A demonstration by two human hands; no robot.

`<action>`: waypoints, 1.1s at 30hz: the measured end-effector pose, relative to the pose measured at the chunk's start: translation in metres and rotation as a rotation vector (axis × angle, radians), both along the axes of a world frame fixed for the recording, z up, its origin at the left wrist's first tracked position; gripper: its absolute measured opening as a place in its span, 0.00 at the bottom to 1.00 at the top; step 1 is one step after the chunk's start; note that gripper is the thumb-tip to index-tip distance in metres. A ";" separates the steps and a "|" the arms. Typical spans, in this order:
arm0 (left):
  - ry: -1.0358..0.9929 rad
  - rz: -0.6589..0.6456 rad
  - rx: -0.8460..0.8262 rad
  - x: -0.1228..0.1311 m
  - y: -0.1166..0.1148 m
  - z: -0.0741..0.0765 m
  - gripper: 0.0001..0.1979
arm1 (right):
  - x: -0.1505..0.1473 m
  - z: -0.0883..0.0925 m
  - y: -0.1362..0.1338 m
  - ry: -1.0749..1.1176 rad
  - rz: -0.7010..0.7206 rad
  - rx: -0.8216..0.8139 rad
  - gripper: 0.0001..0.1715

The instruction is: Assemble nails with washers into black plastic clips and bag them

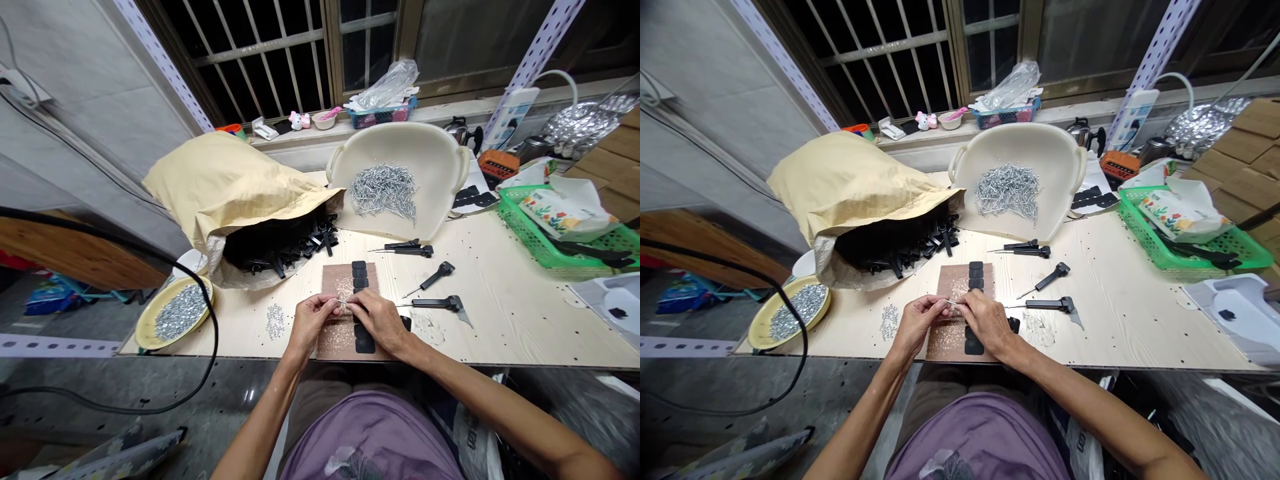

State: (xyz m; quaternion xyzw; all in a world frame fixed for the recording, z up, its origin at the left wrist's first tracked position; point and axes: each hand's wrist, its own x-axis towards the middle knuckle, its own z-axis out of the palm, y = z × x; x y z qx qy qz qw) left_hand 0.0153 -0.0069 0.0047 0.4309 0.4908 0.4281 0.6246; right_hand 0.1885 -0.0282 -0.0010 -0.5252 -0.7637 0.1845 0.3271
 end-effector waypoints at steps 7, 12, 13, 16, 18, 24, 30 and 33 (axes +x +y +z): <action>0.162 0.021 0.155 0.016 0.002 -0.003 0.25 | 0.049 0.004 0.026 -0.109 -0.004 0.073 0.13; 0.412 0.046 0.316 0.017 -0.001 -0.020 0.26 | 0.076 -0.012 0.068 -0.309 -0.042 0.135 0.15; 0.461 0.052 0.355 0.017 -0.002 -0.023 0.24 | 0.078 -0.016 0.077 -0.330 -0.031 0.149 0.15; 0.557 0.071 0.429 0.017 -0.005 -0.029 0.22 | 0.079 -0.023 0.094 -0.347 0.017 0.176 0.15; 0.575 0.081 0.439 0.017 -0.006 -0.030 0.21 | 0.077 -0.027 0.088 -0.329 0.073 0.171 0.15; 0.579 0.091 0.407 0.018 -0.005 -0.028 0.21 | 0.072 -0.024 0.040 -0.342 0.526 0.187 0.18; 0.587 0.105 0.384 0.016 -0.006 -0.029 0.21 | 0.071 -0.008 0.085 -0.312 0.226 0.186 0.17; 0.589 0.116 0.376 0.016 -0.006 -0.029 0.21 | 0.068 -0.010 0.067 -0.302 0.421 0.175 0.18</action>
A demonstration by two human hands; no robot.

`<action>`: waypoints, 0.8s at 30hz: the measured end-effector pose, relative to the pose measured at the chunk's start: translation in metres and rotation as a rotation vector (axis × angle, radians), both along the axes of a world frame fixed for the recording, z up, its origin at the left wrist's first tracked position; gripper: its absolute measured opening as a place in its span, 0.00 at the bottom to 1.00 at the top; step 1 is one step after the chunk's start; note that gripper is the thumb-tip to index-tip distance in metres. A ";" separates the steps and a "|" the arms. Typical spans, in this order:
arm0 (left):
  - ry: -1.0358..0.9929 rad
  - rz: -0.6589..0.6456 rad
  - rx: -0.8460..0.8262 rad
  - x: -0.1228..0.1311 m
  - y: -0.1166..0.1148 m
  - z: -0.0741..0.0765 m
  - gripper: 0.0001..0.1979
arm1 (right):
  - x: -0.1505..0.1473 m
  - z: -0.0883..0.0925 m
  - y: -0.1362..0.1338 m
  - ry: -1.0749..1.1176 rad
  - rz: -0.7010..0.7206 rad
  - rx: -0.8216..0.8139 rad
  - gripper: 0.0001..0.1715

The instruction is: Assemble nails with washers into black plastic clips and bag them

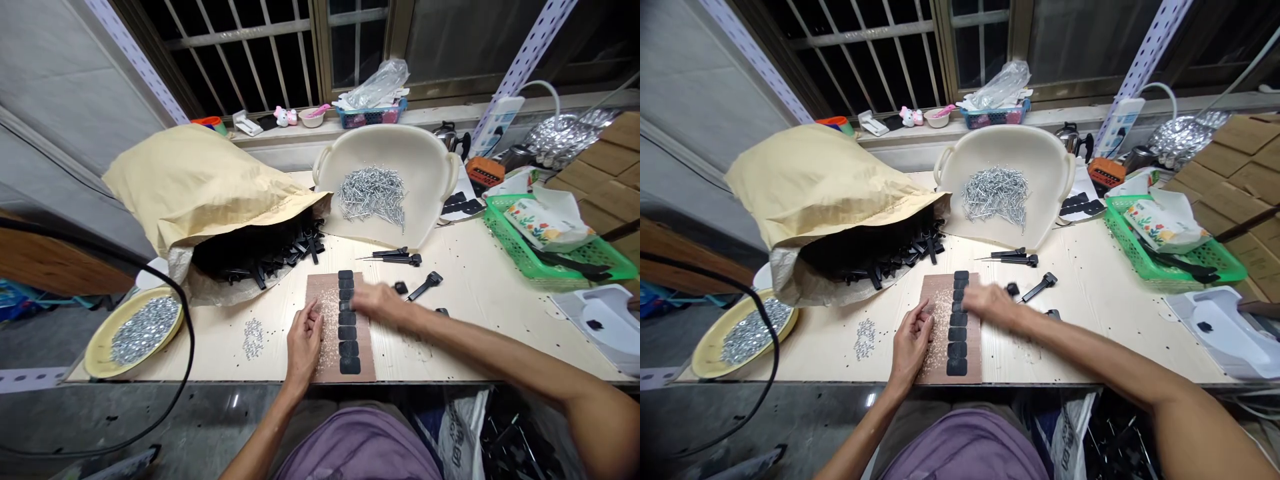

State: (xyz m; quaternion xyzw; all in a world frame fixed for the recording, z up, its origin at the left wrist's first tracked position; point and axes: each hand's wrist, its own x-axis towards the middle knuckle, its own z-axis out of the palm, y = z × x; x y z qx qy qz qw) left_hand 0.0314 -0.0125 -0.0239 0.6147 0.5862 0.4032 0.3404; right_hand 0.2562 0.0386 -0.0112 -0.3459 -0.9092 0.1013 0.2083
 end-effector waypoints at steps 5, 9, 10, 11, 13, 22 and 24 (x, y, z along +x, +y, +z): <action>-0.004 -0.015 -0.025 0.001 0.001 0.002 0.20 | 0.001 -0.006 -0.004 -0.014 0.028 0.003 0.18; -0.063 0.005 -0.034 0.002 0.000 0.003 0.20 | 0.005 -0.007 0.017 0.034 -0.185 0.022 0.17; -0.074 0.010 -0.033 0.003 0.000 0.003 0.20 | 0.005 -0.009 0.013 0.027 -0.109 0.014 0.18; -0.083 0.012 -0.034 0.003 0.000 0.004 0.20 | 0.005 -0.010 0.007 -0.005 -0.013 0.012 0.19; -0.099 0.007 -0.042 0.003 0.000 0.004 0.20 | 0.004 -0.012 -0.004 -0.059 0.106 0.009 0.19; -0.117 0.013 -0.039 0.004 0.000 0.004 0.20 | 0.013 -0.010 0.038 -0.035 -0.159 0.090 0.17; -0.129 0.017 -0.039 0.004 0.000 0.004 0.21 | 0.012 -0.012 0.031 -0.027 -0.138 0.096 0.17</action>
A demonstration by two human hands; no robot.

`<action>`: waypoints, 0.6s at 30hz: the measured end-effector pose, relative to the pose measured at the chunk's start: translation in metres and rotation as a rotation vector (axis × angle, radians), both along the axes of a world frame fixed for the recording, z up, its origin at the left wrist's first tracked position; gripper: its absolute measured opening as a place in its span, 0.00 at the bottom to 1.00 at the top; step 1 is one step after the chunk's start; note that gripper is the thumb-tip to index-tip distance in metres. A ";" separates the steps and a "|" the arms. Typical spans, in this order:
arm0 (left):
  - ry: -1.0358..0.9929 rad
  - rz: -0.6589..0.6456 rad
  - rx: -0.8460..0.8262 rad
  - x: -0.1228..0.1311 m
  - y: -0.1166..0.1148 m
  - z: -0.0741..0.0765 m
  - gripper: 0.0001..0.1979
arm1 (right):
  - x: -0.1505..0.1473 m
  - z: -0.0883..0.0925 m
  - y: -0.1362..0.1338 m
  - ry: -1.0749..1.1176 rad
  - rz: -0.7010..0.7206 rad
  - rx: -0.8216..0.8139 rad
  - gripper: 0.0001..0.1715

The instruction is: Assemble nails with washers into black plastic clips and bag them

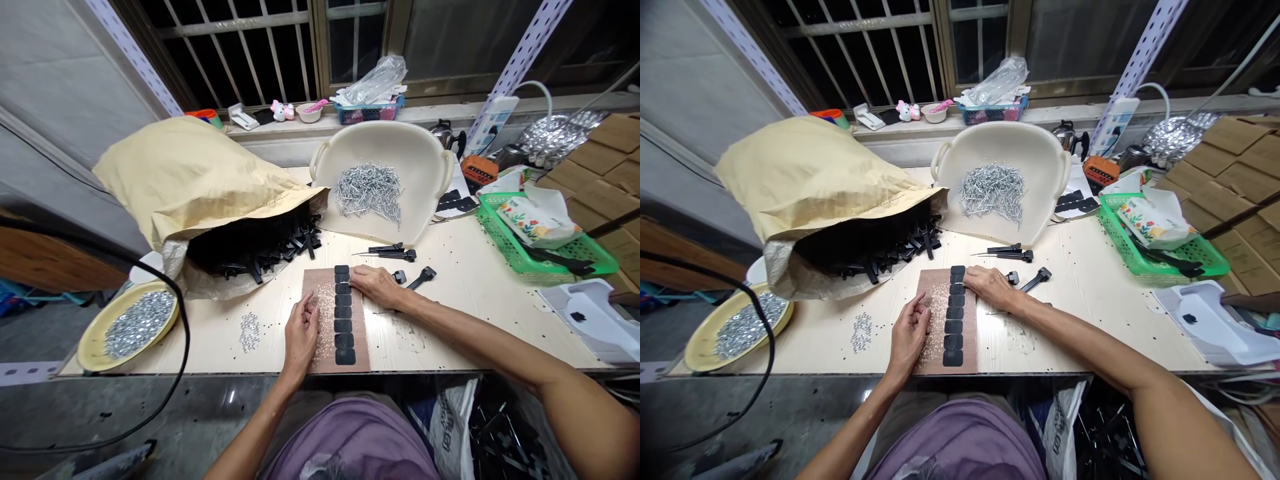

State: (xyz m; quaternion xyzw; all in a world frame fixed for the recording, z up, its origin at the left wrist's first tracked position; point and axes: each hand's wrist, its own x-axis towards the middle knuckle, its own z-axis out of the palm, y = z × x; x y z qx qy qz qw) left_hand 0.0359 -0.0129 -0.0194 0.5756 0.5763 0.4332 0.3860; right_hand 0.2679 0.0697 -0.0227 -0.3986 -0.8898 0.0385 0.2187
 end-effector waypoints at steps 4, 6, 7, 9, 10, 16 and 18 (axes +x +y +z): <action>0.015 -0.002 0.001 0.000 0.000 0.001 0.22 | -0.010 -0.001 -0.029 -0.012 0.036 -0.026 0.18; 0.025 -0.010 -0.002 0.000 -0.001 0.001 0.22 | -0.015 0.000 -0.045 -0.050 0.138 -0.043 0.18; 0.025 -0.015 -0.004 0.000 -0.001 0.000 0.23 | -0.015 0.001 -0.052 -0.064 0.178 -0.044 0.17; 0.024 -0.017 -0.006 -0.001 -0.001 -0.001 0.24 | -0.010 0.004 -0.062 -0.060 0.177 -0.047 0.16; 0.024 -0.015 -0.006 -0.001 -0.001 -0.002 0.24 | -0.004 0.006 -0.066 -0.044 0.135 -0.057 0.16; 0.040 -0.021 0.034 -0.004 0.002 -0.006 0.24 | 0.051 0.022 -0.071 -0.125 -0.108 -0.131 0.19; 0.067 -0.020 0.064 -0.003 0.004 -0.008 0.23 | 0.061 0.024 -0.061 -0.175 -0.181 -0.084 0.20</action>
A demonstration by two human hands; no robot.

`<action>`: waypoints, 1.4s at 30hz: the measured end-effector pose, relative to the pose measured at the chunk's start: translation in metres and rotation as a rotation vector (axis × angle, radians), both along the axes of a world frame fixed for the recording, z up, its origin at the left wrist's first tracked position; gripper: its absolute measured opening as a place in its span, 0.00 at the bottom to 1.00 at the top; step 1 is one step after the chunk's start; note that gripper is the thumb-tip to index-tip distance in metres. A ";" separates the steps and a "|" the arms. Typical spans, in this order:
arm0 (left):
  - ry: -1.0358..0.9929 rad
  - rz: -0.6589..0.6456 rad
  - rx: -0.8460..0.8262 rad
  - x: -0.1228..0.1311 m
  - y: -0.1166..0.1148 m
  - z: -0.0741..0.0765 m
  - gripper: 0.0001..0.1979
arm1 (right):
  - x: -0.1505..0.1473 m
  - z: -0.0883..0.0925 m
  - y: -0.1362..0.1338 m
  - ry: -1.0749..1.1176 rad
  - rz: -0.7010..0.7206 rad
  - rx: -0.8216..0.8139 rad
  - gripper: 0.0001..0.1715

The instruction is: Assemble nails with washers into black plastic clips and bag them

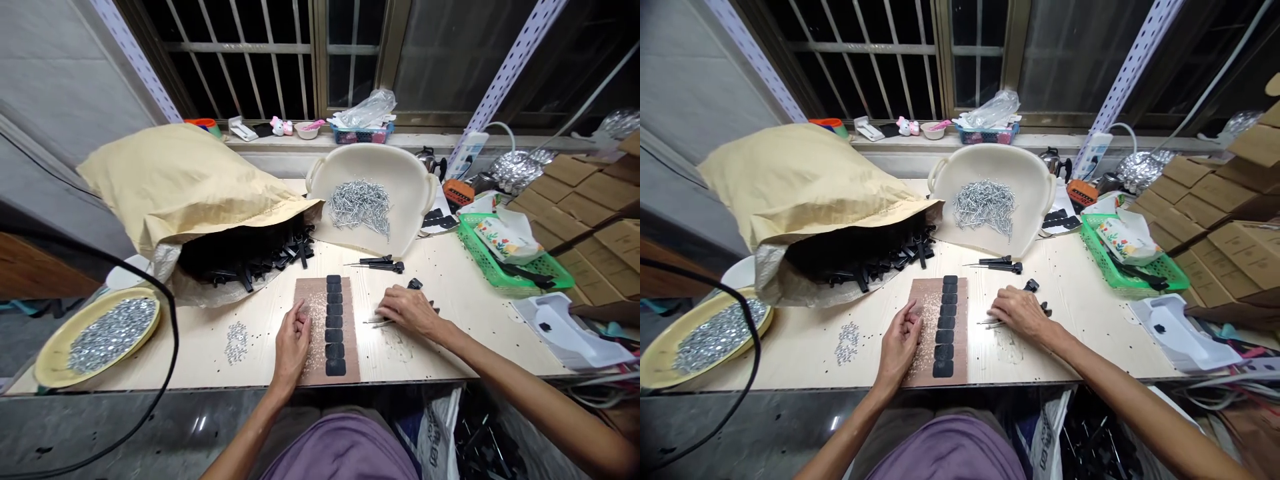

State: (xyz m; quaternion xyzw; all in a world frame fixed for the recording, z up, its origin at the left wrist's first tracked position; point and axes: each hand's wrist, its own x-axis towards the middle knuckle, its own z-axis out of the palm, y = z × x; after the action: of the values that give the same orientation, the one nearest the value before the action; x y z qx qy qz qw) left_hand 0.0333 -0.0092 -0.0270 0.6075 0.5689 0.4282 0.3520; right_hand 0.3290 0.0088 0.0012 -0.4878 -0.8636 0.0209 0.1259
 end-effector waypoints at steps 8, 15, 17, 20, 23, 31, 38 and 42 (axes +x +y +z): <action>-0.147 0.106 -0.064 -0.023 -0.030 0.008 0.17 | -0.007 -0.026 0.074 -0.155 -0.212 0.210 0.16; 0.351 0.360 0.088 -0.138 -0.045 0.013 0.11 | 0.002 -0.059 0.090 -0.207 -0.110 0.239 0.18; 0.451 0.323 0.080 -0.158 -0.045 0.009 0.11 | 0.004 -0.062 0.089 -0.196 -0.075 0.250 0.18; 0.531 0.217 0.079 -0.169 -0.048 0.004 0.11 | 0.001 -0.057 0.083 -0.119 -0.083 0.315 0.17; 0.563 0.104 0.093 -0.168 -0.056 0.002 0.10 | -0.010 -0.040 0.071 0.035 -0.124 0.384 0.15; 0.755 0.046 0.111 -0.161 -0.060 0.001 0.08 | -0.075 0.009 0.032 0.312 -0.004 0.375 0.14; 0.908 0.055 0.132 -0.157 -0.057 -0.001 0.10 | -0.128 0.013 -0.004 0.339 0.117 0.260 0.13; 0.931 0.060 0.138 -0.156 -0.057 -0.002 0.10 | -0.142 0.006 -0.014 0.358 0.142 0.216 0.12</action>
State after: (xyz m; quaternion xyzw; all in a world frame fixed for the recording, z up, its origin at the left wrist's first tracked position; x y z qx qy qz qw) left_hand -0.1222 -0.0665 -0.0291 0.7401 0.6538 0.1572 0.0055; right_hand 0.1870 -0.0057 0.0071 -0.3978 -0.8570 0.0235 0.3268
